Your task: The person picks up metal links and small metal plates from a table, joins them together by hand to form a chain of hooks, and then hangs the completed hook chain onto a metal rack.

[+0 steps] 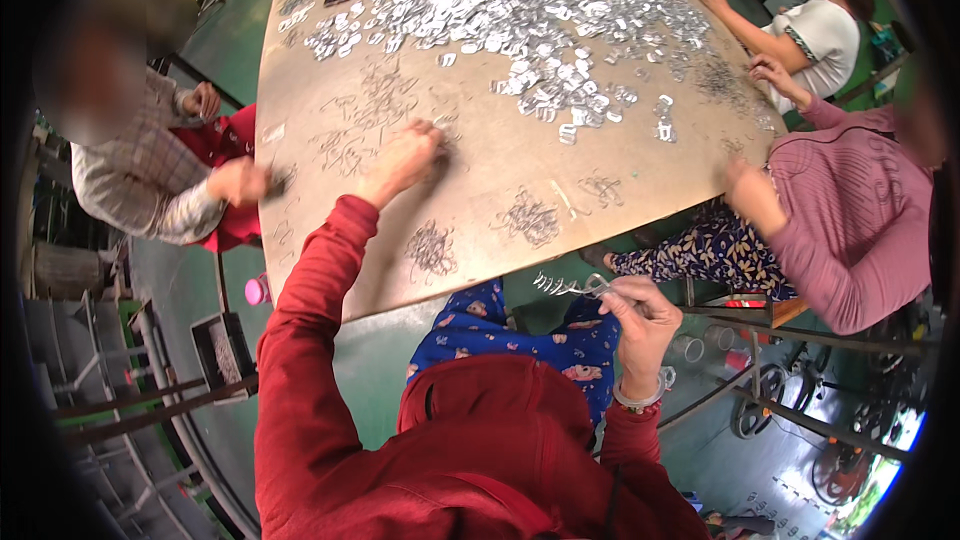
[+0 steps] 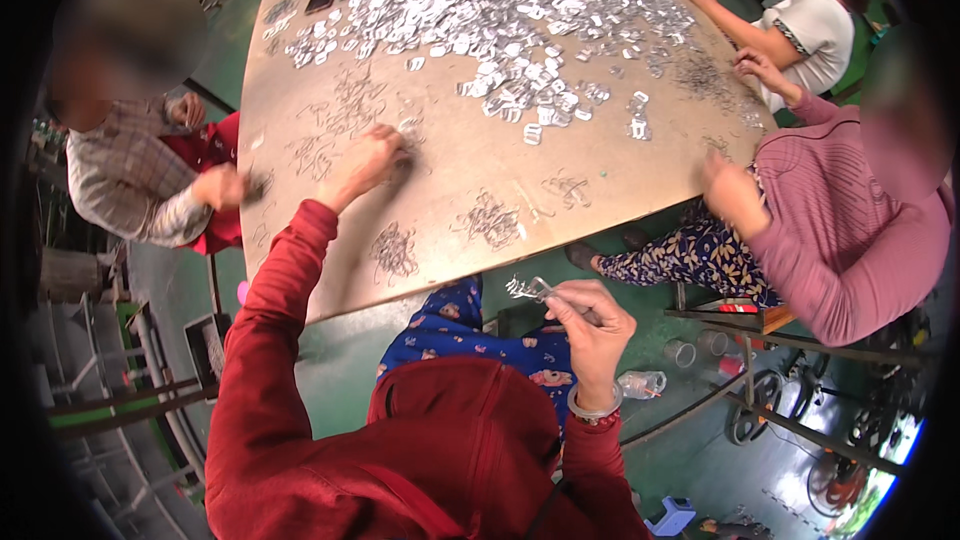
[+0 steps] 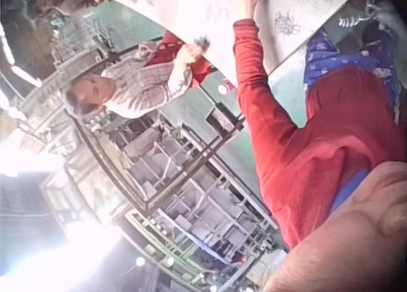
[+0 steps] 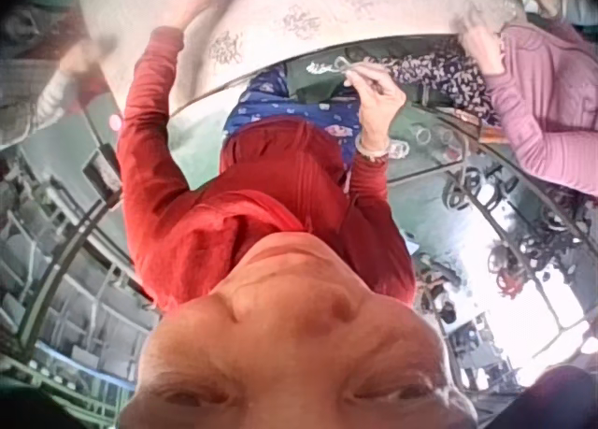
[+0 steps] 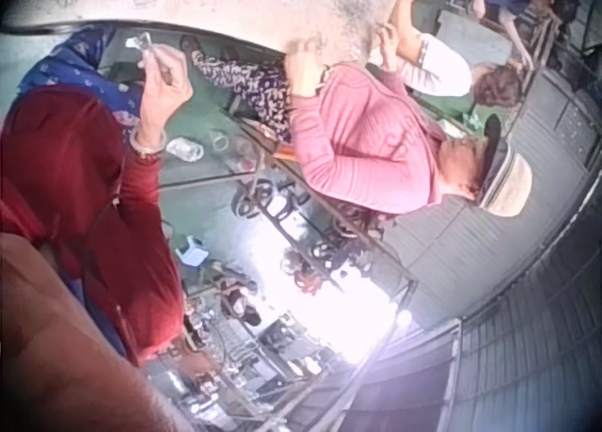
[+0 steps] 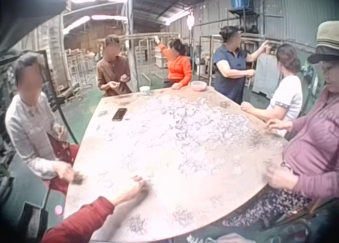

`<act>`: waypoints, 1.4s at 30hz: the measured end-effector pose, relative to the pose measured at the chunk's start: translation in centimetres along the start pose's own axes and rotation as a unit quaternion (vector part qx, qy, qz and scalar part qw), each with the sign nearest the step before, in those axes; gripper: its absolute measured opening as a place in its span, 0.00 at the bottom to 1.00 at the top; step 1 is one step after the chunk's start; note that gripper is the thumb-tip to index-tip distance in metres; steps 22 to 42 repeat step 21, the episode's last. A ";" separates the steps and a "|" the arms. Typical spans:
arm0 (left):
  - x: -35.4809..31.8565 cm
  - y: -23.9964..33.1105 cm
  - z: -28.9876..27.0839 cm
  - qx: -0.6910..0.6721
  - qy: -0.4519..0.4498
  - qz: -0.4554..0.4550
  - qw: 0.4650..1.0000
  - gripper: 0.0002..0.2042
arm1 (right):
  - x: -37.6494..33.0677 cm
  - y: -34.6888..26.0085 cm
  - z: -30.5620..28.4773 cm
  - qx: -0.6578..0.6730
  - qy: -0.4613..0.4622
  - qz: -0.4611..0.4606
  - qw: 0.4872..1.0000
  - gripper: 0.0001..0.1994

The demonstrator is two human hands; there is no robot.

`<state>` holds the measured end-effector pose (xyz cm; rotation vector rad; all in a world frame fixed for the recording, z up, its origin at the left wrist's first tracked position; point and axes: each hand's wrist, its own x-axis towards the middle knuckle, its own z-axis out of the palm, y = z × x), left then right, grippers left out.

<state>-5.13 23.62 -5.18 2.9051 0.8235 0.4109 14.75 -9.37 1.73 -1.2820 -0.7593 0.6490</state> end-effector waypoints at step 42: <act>-3.1 23.9 -6.1 -0.380 0.080 0.066 0.919 0.08 | -0.1 0.9 0.5 -0.032 0.057 -0.050 0.997 0.05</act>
